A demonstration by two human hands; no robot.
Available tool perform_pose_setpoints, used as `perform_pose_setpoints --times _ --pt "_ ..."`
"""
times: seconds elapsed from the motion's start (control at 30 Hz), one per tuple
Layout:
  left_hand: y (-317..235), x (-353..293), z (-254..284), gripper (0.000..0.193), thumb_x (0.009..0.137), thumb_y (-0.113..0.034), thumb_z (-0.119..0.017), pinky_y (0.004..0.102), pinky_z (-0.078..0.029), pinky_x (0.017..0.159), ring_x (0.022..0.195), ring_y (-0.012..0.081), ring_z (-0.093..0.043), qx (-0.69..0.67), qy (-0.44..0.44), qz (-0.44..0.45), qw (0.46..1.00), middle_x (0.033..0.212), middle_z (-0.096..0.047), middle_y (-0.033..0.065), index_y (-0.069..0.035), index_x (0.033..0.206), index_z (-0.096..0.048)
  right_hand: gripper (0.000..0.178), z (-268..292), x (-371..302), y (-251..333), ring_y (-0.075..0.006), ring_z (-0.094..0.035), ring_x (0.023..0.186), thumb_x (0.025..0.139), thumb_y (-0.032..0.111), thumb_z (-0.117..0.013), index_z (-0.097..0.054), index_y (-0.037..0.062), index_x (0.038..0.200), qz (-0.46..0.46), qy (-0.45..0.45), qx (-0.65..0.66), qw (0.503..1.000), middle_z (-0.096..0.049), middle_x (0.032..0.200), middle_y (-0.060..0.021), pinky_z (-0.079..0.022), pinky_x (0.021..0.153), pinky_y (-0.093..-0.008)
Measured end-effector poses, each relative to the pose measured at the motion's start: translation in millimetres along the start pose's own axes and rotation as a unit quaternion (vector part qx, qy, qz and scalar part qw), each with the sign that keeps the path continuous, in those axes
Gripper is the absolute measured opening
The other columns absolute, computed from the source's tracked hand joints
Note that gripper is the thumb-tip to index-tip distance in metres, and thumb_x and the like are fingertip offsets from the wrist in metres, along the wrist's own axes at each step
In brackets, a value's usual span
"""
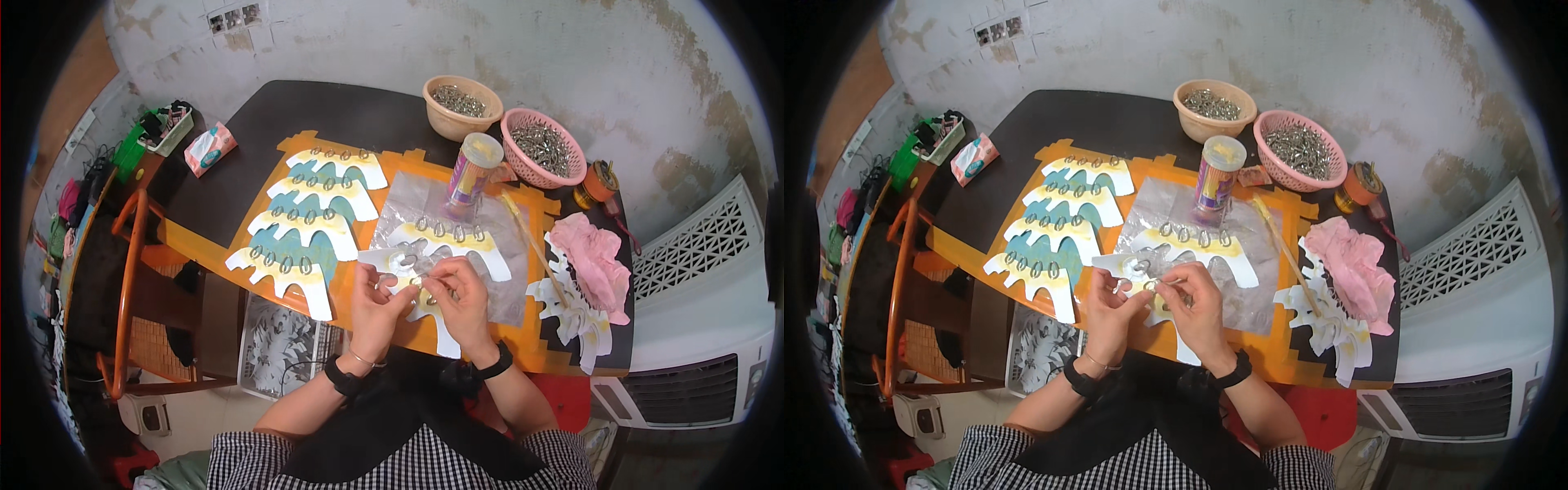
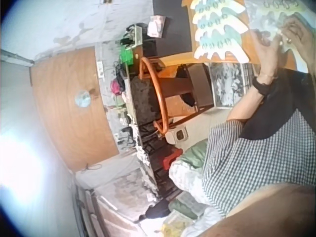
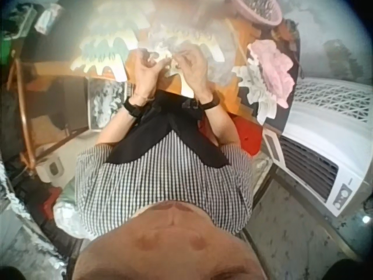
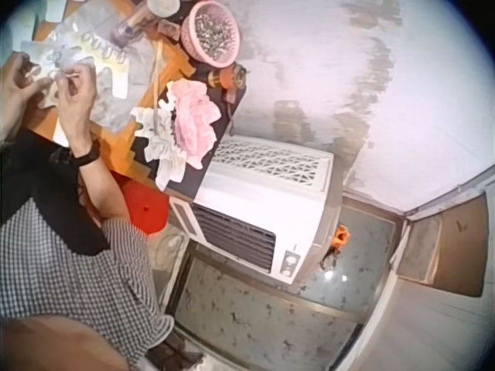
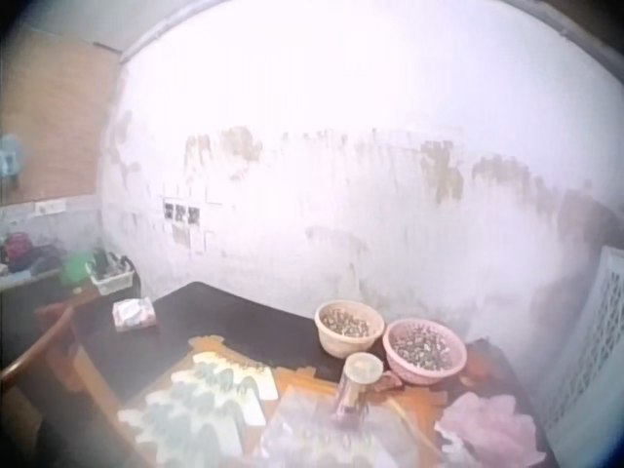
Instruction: Manually inserting metal decorative elements or grommets into pre-cut shoe upper components.
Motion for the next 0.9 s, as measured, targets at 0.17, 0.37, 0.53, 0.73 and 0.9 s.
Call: perform_pose_setpoints --times 0.17,0.37,0.53,0.73,0.9 --pt "0.1 -4.3 4.6 0.058 0.087 0.012 -0.071 0.0237 -0.055 0.067 0.1 0.0126 -0.061 0.018 -0.03 -0.021 0.999 0.119 -0.052 0.0059 -0.006 0.132 -0.04 0.011 -2.4 -4.9 22.8 -0.0149 -0.065 0.089 0.089 -0.004 -0.076 -0.07 -0.0001 0.098 0.093 -0.012 -0.123 0.988 -0.059 0.103 -0.0073 -0.055 0.073 -0.0268" --pt "-12.4 -11.1 -0.6 0.062 0.085 0.012 -0.07 0.0284 -0.052 0.084 0.107 0.0165 -0.057 0.046 -0.042 -0.05 0.997 0.124 -0.051 0.0085 -0.005 0.136 -0.041 0.015 -5.6 -9.7 36.8 -0.0168 -0.065 0.083 0.086 -0.005 -0.076 -0.075 0.0033 0.099 0.168 -0.001 -0.222 0.96 -0.058 0.105 -0.0075 -0.053 0.067 -0.0293" --pt "-7.3 -11.9 1.5 0.067 0.083 0.01 -0.072 0.032 -0.05 0.096 0.116 0.0189 -0.055 0.037 -0.051 -0.038 0.997 0.128 -0.052 0.0083 -0.005 0.14 -0.041 0.02 -10.4 -10.9 34.6 -0.0163 -0.065 0.083 0.088 -0.003 -0.075 -0.076 0.0043 0.106 0.129 0.038 -0.218 0.967 -0.058 0.106 -0.0074 -0.052 0.069 -0.029" --pt "-6.7 -14.6 2.2 0.062 0.087 0.014 -0.069 0.0242 -0.054 0.071 0.106 0.013 -0.053 0.039 -0.038 -0.059 0.997 0.123 -0.046 0.0068 -0.009 0.132 -0.033 0.016 -14.3 -5.7 37.6 -0.017 -0.065 0.083 0.09 0.003 -0.075 -0.075 0.0014 0.106 0.115 0.061 -0.237 0.963 -0.059 0.104 -0.0077 -0.053 0.07 -0.0287" --pt "-9.5 -14.5 -1.3 0.067 0.087 0.014 -0.07 0.0267 -0.054 0.077 0.105 0.0135 -0.05 0.071 -0.026 -0.102 0.992 0.129 -0.041 0.0072 -0.007 0.137 -0.032 0.013 -9.8 2.9 26.6 -0.0161 -0.066 0.083 0.089 0.004 -0.076 -0.075 -0.0004 0.101 0.064 0.07 -0.187 0.978 -0.06 0.1 -0.0078 -0.053 0.072 -0.028"
Point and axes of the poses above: each hand's wrist, its own x-axis towards the middle knuckle, its own z-axis out of the back of the hand, y = z × x, the point moved 8 cm from there along x, towards the middle knuckle
